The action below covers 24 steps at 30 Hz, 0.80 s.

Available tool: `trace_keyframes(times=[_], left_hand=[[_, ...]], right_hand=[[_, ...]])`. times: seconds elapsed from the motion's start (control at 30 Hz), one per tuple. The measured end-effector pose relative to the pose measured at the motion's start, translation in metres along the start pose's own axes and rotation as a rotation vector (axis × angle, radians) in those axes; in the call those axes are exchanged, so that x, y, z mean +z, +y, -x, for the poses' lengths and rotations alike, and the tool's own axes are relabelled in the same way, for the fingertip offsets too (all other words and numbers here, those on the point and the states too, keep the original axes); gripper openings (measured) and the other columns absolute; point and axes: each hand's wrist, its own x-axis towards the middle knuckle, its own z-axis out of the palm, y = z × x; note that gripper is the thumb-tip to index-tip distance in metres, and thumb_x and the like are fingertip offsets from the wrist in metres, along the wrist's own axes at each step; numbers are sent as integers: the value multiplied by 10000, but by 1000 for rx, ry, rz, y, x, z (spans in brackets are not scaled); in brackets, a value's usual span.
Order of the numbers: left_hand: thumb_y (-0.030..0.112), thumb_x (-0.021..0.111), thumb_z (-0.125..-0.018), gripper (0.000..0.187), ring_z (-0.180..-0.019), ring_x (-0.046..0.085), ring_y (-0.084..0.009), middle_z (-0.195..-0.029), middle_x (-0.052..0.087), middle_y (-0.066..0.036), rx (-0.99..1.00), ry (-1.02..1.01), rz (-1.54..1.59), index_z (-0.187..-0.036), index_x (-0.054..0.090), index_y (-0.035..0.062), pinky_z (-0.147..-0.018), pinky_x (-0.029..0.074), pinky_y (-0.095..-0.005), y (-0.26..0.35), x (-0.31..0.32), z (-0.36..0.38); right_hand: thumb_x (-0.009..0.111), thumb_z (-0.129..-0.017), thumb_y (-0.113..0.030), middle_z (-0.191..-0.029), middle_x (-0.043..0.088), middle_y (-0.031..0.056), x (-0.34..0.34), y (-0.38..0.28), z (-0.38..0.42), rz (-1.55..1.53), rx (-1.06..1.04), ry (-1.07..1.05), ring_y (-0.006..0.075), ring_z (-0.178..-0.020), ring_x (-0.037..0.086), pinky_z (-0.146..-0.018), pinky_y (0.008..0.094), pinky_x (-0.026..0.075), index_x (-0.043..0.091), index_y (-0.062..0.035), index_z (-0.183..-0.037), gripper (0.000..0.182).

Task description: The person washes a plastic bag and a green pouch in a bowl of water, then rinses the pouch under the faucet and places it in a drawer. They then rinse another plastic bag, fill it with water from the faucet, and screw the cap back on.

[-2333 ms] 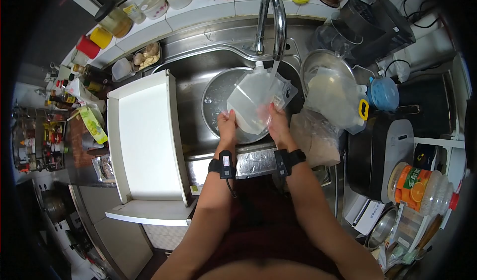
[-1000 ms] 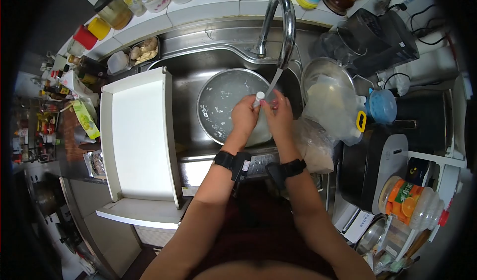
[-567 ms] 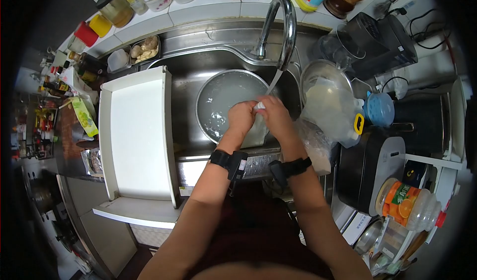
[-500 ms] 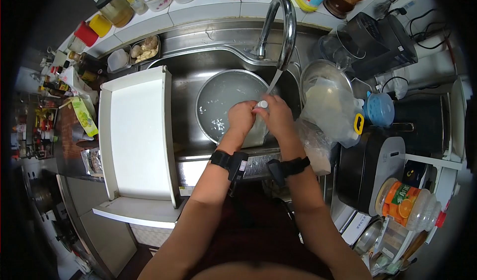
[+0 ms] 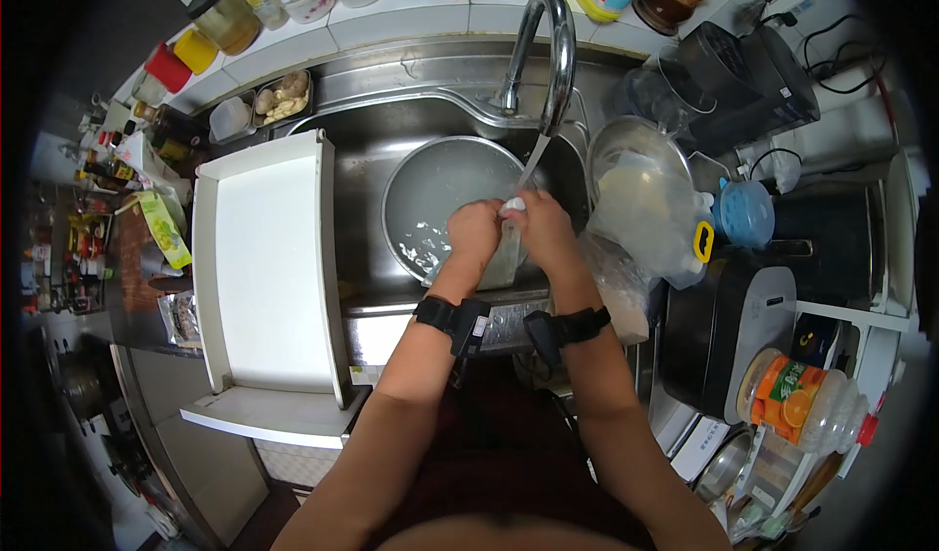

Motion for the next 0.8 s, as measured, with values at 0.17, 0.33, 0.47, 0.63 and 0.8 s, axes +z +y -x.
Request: trace_keyframes(times=[0.17, 0.33, 0.47, 0.63, 0.8], left_hand=[[210, 623, -741, 165, -718, 612, -307, -752, 634, -122, -21, -27, -20, -894, 665, 164, -641, 480, -397, 1, 0, 1], [223, 617, -754, 160, -722, 614, -302, -754, 637, -117, -54, -50, -15, -898, 667, 176, -636, 477, -398, 3, -1, 0], [224, 598, -768, 142, -723, 619, -298, -760, 639, -117, -114, -52, 55, -885, 669, 183, -642, 479, -399, 1, -1, 0], [225, 601, -768, 127, -729, 618, -300, -755, 636, -123, -136, -71, 122, -865, 668, 178, -647, 475, -399, 3, -7, -2], [225, 614, -755, 124, -729, 615, -300, -739, 633, -121, -132, -62, 128, -851, 666, 166, -649, 472, -398, 6, 0, -9]], right_hand=[[577, -718, 13, -983, 546, 147, 7, 4, 1, -51, -262, 221, 339, -955, 515, -786, 412, 430, 569, -51, -970, 261], [592, -736, 5, -953, 562, 146, 1, 7, 0, -73, -200, 142, 346, -885, 548, -769, 380, 446, 571, -48, -984, 255], [615, -710, 13, -968, 571, 146, 7, 20, -3, -294, -127, 320, 321, -867, 563, -753, 356, 452, 569, -55, -1004, 305], [590, -746, 24, -914, 592, 113, 25, 40, -4, -477, 71, 317, 221, -788, 593, -695, 298, 466, 566, -47, -1015, 280], [559, -792, 40, -852, 608, 70, 39, 51, -6, -511, 82, 278, 111, -745, 599, -660, 230, 474, 554, -27, -1047, 263]])
